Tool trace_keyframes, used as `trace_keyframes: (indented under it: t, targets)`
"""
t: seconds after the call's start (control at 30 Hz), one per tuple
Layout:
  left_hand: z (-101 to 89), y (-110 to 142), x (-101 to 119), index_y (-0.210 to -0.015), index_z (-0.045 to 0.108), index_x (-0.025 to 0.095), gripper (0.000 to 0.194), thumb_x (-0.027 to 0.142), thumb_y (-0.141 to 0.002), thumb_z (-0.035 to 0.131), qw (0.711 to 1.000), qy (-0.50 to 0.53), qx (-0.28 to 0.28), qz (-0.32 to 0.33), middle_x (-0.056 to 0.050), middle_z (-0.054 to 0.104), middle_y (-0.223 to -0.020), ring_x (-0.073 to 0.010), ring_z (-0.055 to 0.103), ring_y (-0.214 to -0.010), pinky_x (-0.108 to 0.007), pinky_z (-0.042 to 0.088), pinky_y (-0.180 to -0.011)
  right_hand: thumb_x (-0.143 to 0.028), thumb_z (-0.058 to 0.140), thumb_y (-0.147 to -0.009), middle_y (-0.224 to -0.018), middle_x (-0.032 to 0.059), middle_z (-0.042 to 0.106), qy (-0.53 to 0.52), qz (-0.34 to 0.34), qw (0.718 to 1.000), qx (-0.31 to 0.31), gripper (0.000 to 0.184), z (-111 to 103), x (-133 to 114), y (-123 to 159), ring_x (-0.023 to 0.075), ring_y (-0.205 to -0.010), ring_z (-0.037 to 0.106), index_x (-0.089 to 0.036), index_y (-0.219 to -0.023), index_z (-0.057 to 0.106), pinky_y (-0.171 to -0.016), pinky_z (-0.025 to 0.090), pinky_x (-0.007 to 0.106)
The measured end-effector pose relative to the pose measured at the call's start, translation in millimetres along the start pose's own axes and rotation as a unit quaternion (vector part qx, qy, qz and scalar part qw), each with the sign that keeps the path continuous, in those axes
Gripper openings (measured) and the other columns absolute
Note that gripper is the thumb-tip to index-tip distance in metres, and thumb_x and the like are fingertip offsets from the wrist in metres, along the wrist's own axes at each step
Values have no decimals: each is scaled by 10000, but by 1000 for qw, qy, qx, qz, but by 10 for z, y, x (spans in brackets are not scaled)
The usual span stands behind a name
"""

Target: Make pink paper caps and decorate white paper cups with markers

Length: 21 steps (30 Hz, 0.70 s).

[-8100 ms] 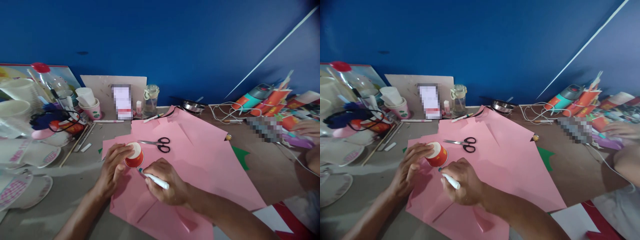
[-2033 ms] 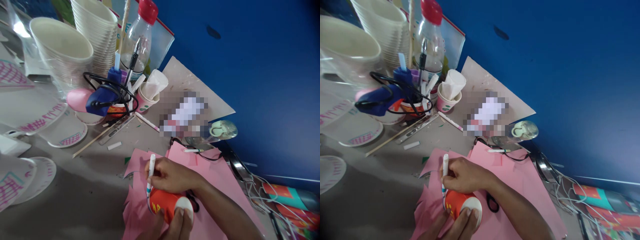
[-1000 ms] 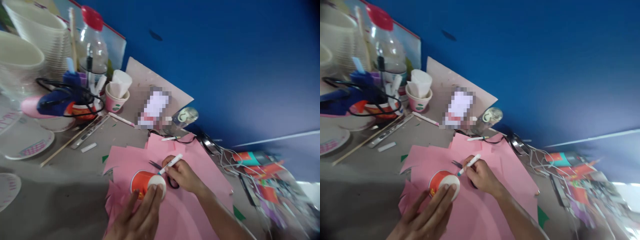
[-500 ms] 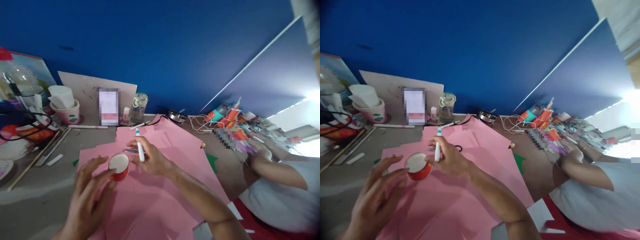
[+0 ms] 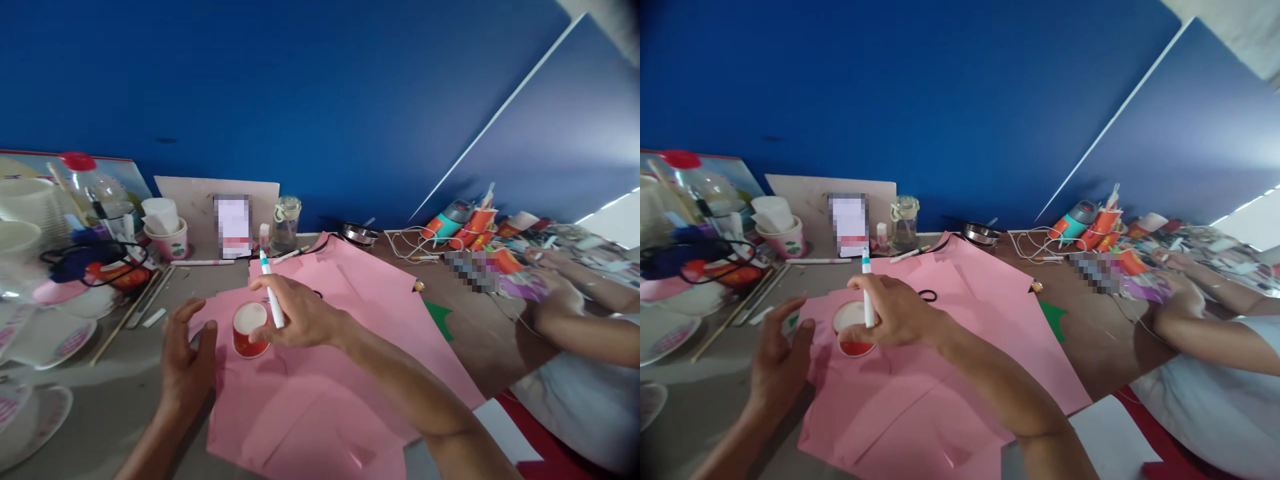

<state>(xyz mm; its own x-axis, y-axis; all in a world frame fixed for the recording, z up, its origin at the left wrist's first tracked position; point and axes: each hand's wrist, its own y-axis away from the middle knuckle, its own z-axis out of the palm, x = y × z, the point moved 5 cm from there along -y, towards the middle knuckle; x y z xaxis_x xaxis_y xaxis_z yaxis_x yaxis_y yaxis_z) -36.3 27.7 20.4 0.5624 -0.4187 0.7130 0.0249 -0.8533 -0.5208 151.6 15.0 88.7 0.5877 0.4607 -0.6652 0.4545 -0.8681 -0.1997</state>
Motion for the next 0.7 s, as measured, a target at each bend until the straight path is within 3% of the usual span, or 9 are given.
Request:
trace_keyframes:
  t: [0.13,0.23,0.3,0.4,0.47,0.57,0.7]
  targets:
    - [39,6,-59,-1144,528,222,288,346,-891,464,1000,1,-10,-5,-110,587,-1137,-286,539,-1113,-493,420,-971,-424,814,-656,-1270,172,559,49,-24,998,-26,752,156,-28,33,318,-1232,493,-192,-1249,414,-1024,375,469]
    - [54,1,-77,-1128,531,225,284,357,-884,466,1000,-1,-12,-13,-105,592,-1132,-280,548,-1095,-477,430,-957,-324,764,-725,-1145,147,626,64,23,997,-31,616,226,67,-19,301,-1092,587,-184,-1218,423,-907,450,442]
    - [46,-8,-100,-1115,534,220,283,360,-877,471,1000,-1,-5,-22,-107,594,-1129,-282,547,-1101,-478,427,-963,-308,720,-764,-1082,121,647,66,55,996,-7,554,152,132,-132,278,-1001,629,-185,-1214,423,-835,475,405]
    - [30,-24,-152,-1086,543,222,269,364,-864,488,999,2,5,-35,-101,605,-1097,-282,558,-1088,-483,429,-962,-318,708,-764,-1141,103,626,86,65,990,88,569,-86,185,-391,263,-1040,619,-208,-1233,404,-856,466,389]
    - [23,-32,-179,-1069,547,224,260,366,-856,500,999,4,7,-37,-98,613,-1079,-284,567,-1074,-495,432,-959,-333,687,-776,-1179,115,609,100,72,986,117,562,-171,214,-561,266,-1054,616,-203,-1240,396,-871,462,398]
    - [17,-36,-205,-1093,546,216,293,374,-848,518,998,10,8,-55,-105,616,-1106,-290,564,-1089,-510,429,-967,-361,670,-786,-1172,121,612,101,72,987,106,564,-131,205,-717,271,-1056,616,-194,-1250,395,-885,458,409]
    - [-1,-39,-214,-1207,511,203,428,405,-834,568,995,42,28,-90,-138,564,-1239,-302,514,-1192,-511,397,-1018,-425,668,-777,-1099,95,622,62,71,992,86,606,-3,70,-701,266,-1026,618,-202,-1268,393,-867,463,399]
